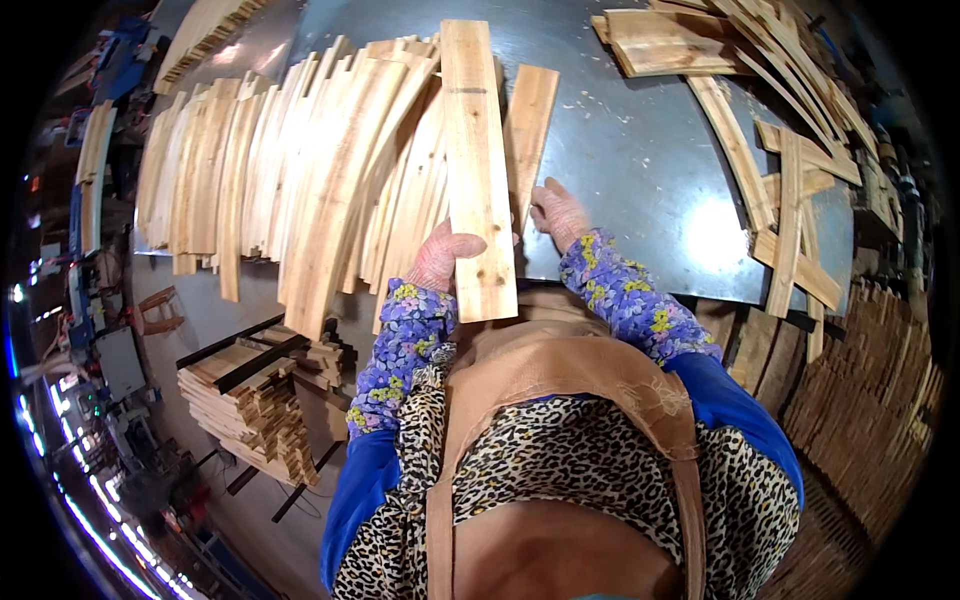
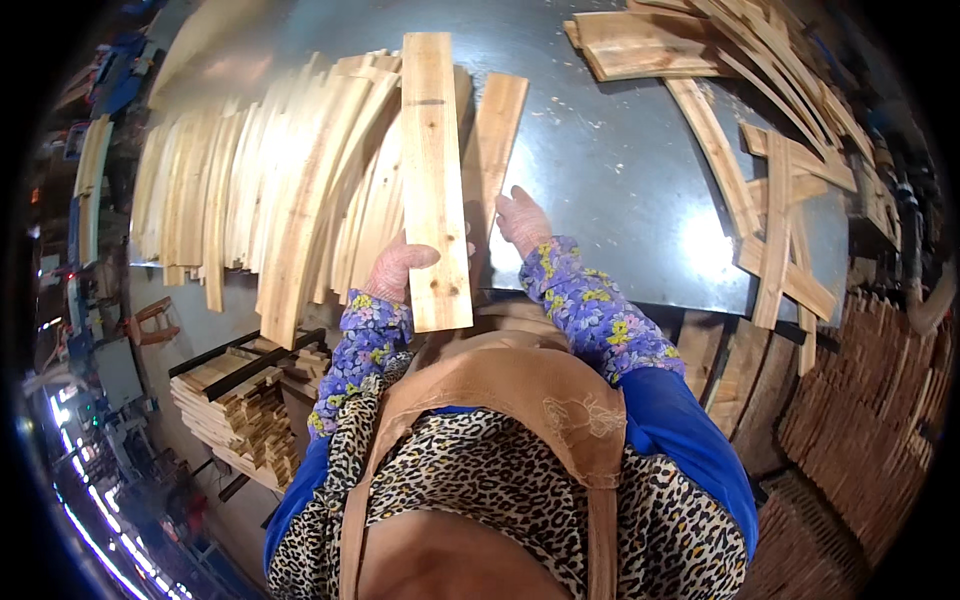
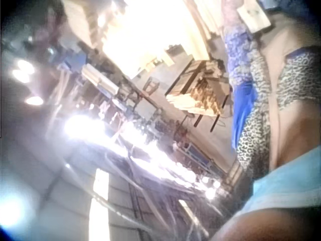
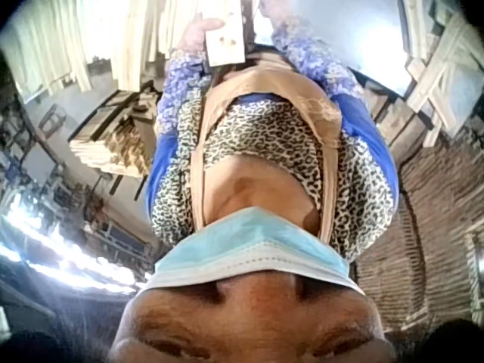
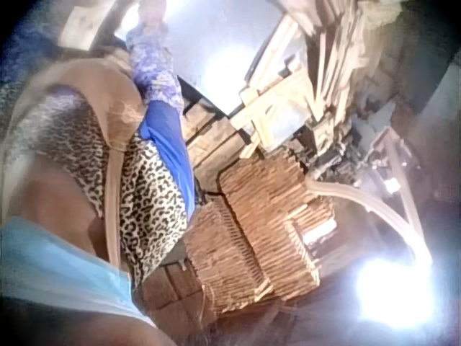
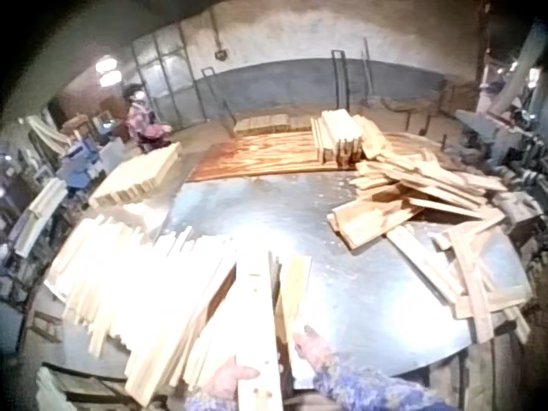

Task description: The person carries a stack of wooden planks to a metal table and begins sorting them. They pick up individual planks from a pile, inspect them, and place them into a neat, aligned stack on the table. The process involves repetitive handling and alignment of the wood pieces.

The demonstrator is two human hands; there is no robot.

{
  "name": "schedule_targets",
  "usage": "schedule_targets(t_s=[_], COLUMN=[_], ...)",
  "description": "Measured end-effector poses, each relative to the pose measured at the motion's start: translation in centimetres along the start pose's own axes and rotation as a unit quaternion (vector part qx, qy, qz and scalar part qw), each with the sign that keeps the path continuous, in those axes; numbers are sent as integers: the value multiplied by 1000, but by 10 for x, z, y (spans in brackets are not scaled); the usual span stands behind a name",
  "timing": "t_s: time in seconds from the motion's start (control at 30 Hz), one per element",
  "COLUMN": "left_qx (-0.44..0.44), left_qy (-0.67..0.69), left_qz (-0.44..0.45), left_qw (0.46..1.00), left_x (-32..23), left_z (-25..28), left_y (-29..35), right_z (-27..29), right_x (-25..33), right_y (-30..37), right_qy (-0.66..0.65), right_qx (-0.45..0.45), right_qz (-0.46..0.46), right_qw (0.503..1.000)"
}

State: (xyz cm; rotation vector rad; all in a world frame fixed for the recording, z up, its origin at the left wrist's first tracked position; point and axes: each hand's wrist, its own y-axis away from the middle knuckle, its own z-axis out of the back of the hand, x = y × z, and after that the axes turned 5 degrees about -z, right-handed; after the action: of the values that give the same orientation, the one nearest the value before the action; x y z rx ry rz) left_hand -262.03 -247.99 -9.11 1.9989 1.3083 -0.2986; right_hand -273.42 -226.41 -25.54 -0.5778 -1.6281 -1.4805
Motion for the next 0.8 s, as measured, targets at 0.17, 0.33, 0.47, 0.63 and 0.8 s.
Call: schedule_targets(t_s=[0.17, 0.33, 0.47, 0.63, 0.8], left_qx=[-45, -79, -75, -101, -117], left_qy=[-53, -112, -138, -266, -363], left_qz=[-36, -72, -70, -22, -5], left_qw=[997, 988, 985, 958, 925], left_x=[-48, -73, -68, -34, 38], left_z=[2, 4, 5, -8, -27], left_y=[42, 56, 47, 28, -16], right_z=[-73, -70, -77, -107, -8], right_x=[29, 70, 66, 47, 50], right_y=[3, 20, 30, 21, -1], right_qy=[-385, -346, -128, -418, -472], right_qx=[98, 71, 141, 255, 112], right_qz=[-150, -176, -59, -137, -134], right_qw=[905, 919, 980, 861, 864])
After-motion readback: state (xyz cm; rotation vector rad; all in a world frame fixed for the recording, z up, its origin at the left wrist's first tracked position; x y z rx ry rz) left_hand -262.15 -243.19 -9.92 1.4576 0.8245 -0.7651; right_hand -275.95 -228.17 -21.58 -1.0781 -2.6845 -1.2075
